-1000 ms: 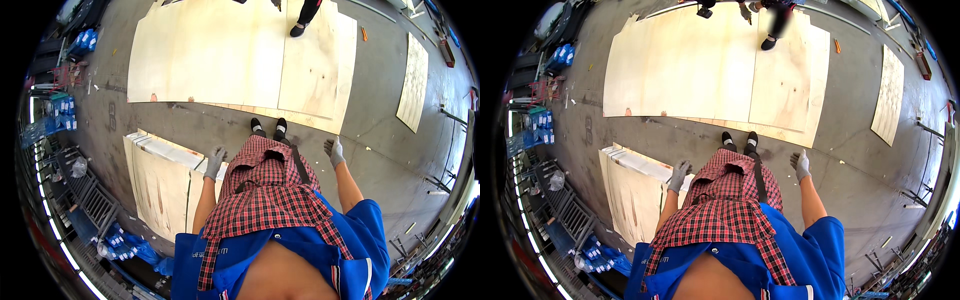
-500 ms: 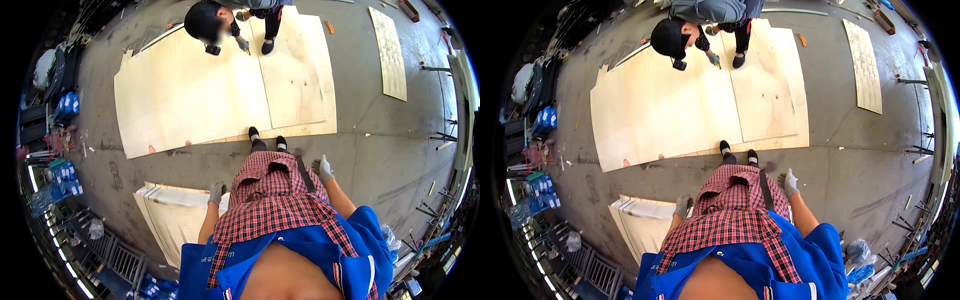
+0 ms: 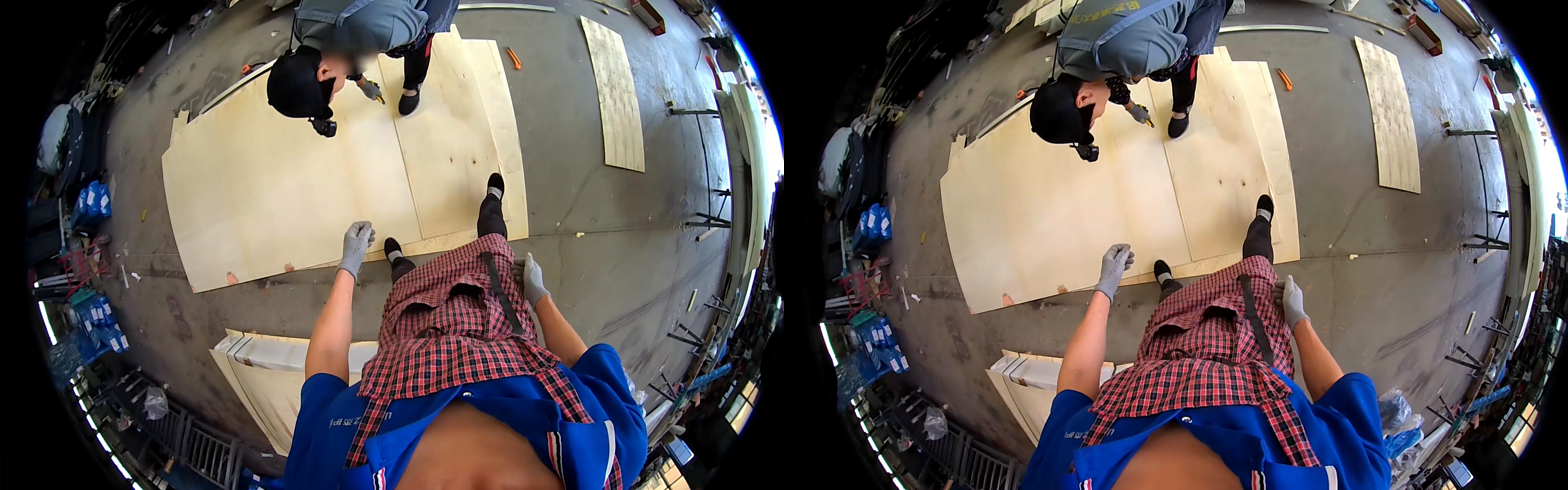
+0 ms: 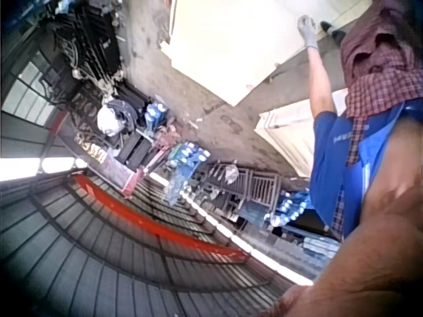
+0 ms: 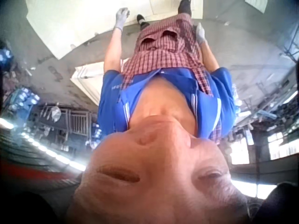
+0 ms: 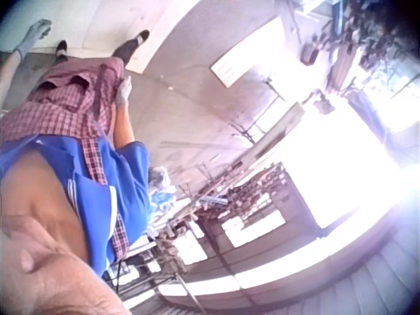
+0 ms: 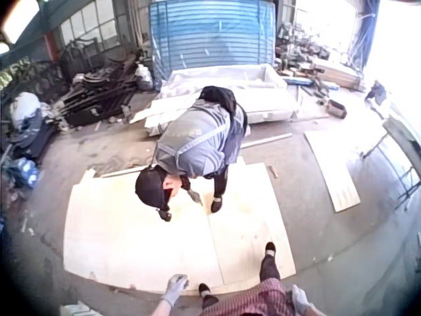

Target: The person uses a utility knife to score and separate large plywood sheets on the workshop floor. They align the sheets, score along seams, and break the wood apart into smaller pieces with assistance from a coworker.

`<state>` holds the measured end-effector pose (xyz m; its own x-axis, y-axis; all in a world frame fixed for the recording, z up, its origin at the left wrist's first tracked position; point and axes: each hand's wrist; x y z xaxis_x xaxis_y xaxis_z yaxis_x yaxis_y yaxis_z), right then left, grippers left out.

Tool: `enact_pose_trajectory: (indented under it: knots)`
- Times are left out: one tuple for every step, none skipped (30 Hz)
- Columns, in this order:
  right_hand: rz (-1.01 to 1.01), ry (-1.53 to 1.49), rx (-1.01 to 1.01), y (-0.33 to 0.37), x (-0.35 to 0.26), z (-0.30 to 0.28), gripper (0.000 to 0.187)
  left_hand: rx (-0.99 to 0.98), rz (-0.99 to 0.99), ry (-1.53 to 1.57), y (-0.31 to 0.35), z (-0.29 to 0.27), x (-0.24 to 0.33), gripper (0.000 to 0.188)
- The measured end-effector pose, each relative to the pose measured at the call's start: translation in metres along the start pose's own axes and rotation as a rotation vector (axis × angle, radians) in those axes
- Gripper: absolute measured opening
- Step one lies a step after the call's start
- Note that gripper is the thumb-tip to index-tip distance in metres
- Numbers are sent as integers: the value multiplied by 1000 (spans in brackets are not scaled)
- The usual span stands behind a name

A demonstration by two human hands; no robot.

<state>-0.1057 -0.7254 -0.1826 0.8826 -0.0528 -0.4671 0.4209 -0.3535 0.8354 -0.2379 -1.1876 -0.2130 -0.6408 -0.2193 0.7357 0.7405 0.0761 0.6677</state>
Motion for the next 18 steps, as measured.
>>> enact_pose_trajectory:
  knots:
    - [14, -6, 2, -13, -7, -7, 47, 6, -3, -5, -4, 6, -15, 17]
    - [26, -9, 2, -27, -16, -15, 47, 14, -4, -7, -6, 12, -34, 16]
    - [31, 44, 1, -46, -27, -28, 47, 30, -54, -35, -9, 29, -47, 15]
    - [38, 100, -5, -63, -36, -39, 48, 52, -106, -63, -5, 44, -58, 14]
    - [11, 172, -13, -89, -43, -54, 47, 72, -145, -4, 3, 63, -69, 13]
    - [32, 208, -35, -127, -49, -76, 45, 89, -181, 57, 7, 87, -76, 12]
    - [-57, 319, -35, -153, -80, -85, 46, 236, -253, 93, 10, 110, -82, 11]
    - [-114, 428, -22, -166, -102, -97, 47, 374, -356, 116, 29, 131, -95, 11]
    - [-83, 380, -63, -189, -129, -111, 47, 332, -258, -10, 55, 150, -117, 11]
    - [-96, 407, -78, -211, -163, -122, 47, 288, -135, -130, 62, 171, -134, 12]
    - [-94, 429, -78, -237, -193, -133, 45, 239, 6, -247, 51, 195, -140, 13]
    - [-120, 409, -72, -255, -228, -141, 44, 229, -29, -243, 45, 221, -138, 14]
    - [-147, 391, -43, -274, -258, -148, 44, 212, -58, -243, 38, 246, -129, 15]
    - [-159, 341, -44, -293, -286, -154, 43, 194, -77, -244, 26, 270, -117, 16]
    - [-177, 314, -28, -311, -309, -159, 41, 139, -169, -130, 16, 307, -77, 17]
    - [-197, 285, -15, -328, -333, -161, 40, 84, -259, -19, 4, 343, -41, 18]
    - [-238, 308, -25, -343, -360, -154, 39, -16, -48, -80, -15, 363, -44, 19]
    - [-267, 333, -26, -358, -378, -150, 38, -96, 96, -181, -34, 392, -22, 19]
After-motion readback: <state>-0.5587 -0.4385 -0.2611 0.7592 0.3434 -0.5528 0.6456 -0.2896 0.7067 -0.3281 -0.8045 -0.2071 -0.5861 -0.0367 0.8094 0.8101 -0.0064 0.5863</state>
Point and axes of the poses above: each hand's wrist, its own y-axis away from the middle knuckle, its own z-axis out of the palm, x = y × z, and after that the axes turned 13 degrees about y, right-handed
